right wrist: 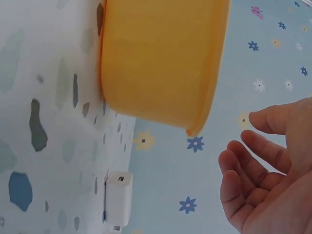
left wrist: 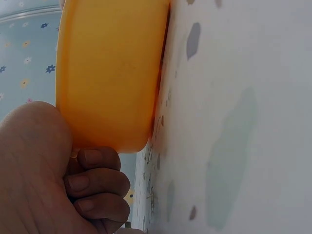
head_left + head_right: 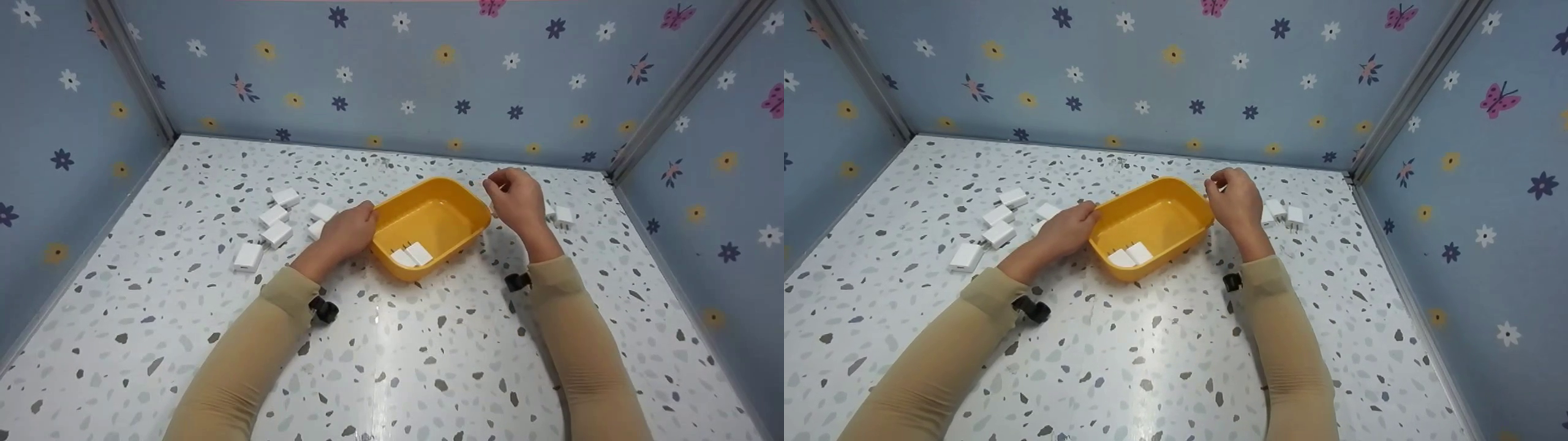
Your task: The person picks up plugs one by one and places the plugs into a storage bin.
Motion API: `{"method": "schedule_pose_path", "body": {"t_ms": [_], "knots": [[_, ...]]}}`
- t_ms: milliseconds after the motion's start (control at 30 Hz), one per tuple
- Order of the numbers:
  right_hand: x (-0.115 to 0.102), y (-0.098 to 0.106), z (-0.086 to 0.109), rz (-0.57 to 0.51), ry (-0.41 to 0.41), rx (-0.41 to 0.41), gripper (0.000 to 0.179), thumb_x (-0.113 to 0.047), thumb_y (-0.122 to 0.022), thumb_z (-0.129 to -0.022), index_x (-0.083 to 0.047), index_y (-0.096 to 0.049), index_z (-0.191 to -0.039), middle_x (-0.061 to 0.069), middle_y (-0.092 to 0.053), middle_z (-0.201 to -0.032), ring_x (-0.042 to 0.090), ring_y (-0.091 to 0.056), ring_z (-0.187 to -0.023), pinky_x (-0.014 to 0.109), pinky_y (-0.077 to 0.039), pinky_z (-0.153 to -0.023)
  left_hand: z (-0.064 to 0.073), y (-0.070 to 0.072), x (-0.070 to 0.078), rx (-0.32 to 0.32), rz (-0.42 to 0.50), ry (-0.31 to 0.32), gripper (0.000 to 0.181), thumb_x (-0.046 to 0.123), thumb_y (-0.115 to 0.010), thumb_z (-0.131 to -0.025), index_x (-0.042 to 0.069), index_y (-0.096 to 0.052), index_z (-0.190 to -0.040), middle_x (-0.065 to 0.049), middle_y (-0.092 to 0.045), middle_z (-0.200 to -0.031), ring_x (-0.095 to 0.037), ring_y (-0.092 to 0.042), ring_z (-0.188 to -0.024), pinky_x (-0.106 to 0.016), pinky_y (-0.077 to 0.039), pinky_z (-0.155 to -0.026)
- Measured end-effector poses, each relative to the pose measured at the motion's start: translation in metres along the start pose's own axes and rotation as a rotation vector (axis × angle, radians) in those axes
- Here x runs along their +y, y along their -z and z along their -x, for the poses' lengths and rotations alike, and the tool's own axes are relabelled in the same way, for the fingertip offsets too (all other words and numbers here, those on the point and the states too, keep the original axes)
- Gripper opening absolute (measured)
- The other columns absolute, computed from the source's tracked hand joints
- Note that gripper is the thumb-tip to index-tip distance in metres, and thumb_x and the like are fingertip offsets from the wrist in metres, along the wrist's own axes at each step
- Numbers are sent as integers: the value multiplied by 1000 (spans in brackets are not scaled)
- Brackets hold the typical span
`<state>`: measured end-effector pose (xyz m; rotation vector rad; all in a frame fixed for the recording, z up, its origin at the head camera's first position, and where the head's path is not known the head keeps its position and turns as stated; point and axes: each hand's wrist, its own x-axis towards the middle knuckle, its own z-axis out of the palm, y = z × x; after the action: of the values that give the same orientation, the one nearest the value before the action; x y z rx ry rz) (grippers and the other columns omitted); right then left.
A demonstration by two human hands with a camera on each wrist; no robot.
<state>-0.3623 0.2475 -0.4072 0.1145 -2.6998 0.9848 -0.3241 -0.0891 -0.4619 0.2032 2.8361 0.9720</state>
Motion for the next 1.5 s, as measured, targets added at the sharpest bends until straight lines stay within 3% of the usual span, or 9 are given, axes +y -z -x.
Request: {"method": "schedule_pose_path", "body": {"t_ms": [333, 733, 1100, 1500], "knots": [[13, -1, -7, 55, -90, -8, 34, -32, -66, -112, -6, -73, -132, 14, -65, -124, 31, -63, -107, 46, -56, -92, 0, 0, 0, 6, -4, -3, 43, 39, -32, -118, 11, -59, -137, -14, -67, -119, -34, -61, -103, -54, -51, -97], [28, -5, -10, 127, -80, -32, 40, -33, -67, -111, -3, -71, -135, 20, -63, -133, 37, -64, -115, 54, -55, -99, 0, 0, 0, 8, -9, -12, 40, 39, -32, -119, 11, -59, -129, -13, -64, -109, -33, -60, -97, -52, -50, -92], [40, -6, -14, 208, -132, -132, 51, -36, -67, -110, 2, -64, -143, 23, -57, -136, 41, -59, -117, 58, -52, -104, 1, 1, 1, 9, -11, -17, 41, 39, -32, -118, 11, -60, -128, -13, -63, -107, -33, -59, -97, -52, -49, -92], [46, -9, -15, 256, -177, -230, 62, -41, -67, -110, 0, -57, -156, 30, -49, -153, 46, -54, -136, 64, -46, -116, 2, 1, 1, 12, 5, -19, 40, 39, -33, -119, 11, -59, -128, -13, -64, -107, -33, -61, -97, -52, -51, -93]]}}
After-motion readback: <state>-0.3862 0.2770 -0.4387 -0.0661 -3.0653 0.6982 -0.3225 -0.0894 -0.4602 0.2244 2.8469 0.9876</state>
